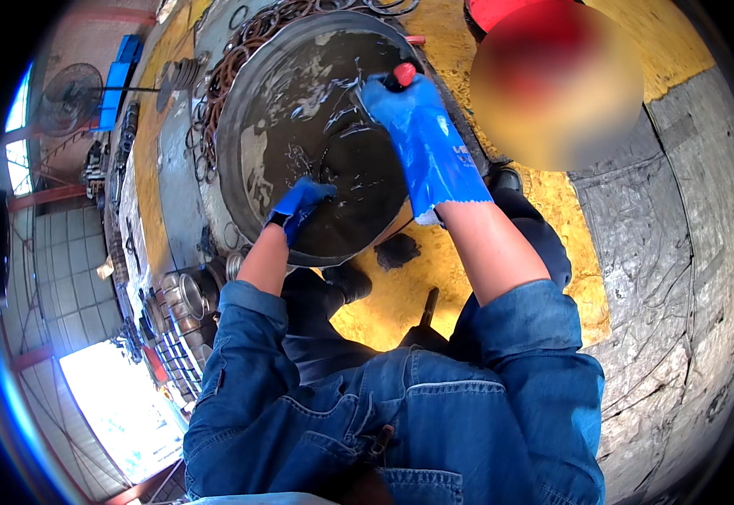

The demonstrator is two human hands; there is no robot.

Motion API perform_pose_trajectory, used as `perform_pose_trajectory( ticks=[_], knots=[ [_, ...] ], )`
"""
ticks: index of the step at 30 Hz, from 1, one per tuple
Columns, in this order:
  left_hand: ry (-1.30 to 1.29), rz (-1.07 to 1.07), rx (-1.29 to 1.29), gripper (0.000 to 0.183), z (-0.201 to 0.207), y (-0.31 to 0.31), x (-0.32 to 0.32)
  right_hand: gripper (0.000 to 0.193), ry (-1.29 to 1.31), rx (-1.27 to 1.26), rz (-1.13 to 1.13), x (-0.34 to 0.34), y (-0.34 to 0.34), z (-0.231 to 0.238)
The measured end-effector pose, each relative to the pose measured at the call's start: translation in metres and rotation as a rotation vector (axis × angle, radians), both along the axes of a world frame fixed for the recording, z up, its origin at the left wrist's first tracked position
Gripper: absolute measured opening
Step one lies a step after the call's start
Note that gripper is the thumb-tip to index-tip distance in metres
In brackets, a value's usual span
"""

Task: The person cleans a circular metal part using a brush inside a bucket of fluid, scrubbing the inner and outer surfaces while rotating the part.

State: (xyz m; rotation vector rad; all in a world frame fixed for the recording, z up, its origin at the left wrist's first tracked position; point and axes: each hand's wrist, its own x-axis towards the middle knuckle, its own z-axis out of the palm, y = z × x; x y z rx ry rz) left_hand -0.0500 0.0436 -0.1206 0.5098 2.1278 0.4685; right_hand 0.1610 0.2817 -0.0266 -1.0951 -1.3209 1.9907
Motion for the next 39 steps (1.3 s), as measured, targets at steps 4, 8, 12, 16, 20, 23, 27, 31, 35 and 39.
perform_pose_trajectory(
  ticks=[4, 8, 12, 16, 20, 23, 27, 31, 35, 39],
  knots=[
    [0.212, -0.077, -0.110, 0.043, -0.012, -0.030, 0.014, 0.023, -0.379, 0.240, 0.265, -0.016, -0.016, -0.049],
    [0.046, 0.089, 0.073, 0.033, 0.033, -0.017, 0.043, 0.027, -0.398, 0.413, 0.409, -0.023, -0.032, -0.067],
    [-0.306, 0.316, 0.555, 0.024, 0.037, -0.047, 0.046, 0.022, -0.003, 0.248, 0.560, -0.026, -0.072, -0.031],
    [-0.573, 0.571, 0.671, 0.026, 0.067, -0.037, 0.078, 0.023, 0.091, 0.288, 0.693, -0.018, -0.111, -0.009],
    [-0.508, 0.623, 0.703, 0.019, 0.072, -0.015, 0.083, 0.027, 0.257, 0.161, 0.564, -0.030, -0.086, -0.051],
    [-0.454, 0.614, 0.747, 0.021, 0.076, -0.053, 0.050, 0.025, 0.312, -0.174, 0.270, -0.015, -0.097, -0.009],
    [-0.500, 0.706, 0.805, 0.027, 0.076, -0.042, 0.040, 0.039, -0.311, 0.088, 0.244, -0.023, -0.057, -0.065],
    [-0.468, 0.781, 0.786, 0.029, 0.054, -0.043, 0.032, 0.039, -0.333, 0.206, 0.237, -0.034, -0.066, -0.046],
    [-0.439, 0.721, 0.725, 0.031, 0.057, -0.034, 0.039, 0.030, 0.151, -0.006, 0.387, -0.038, -0.087, -0.002],
    [-0.367, 0.691, 0.734, 0.029, 0.042, -0.030, 0.040, 0.029, 0.108, 0.193, 0.489, -0.070, -0.096, -0.037]
  ],
)
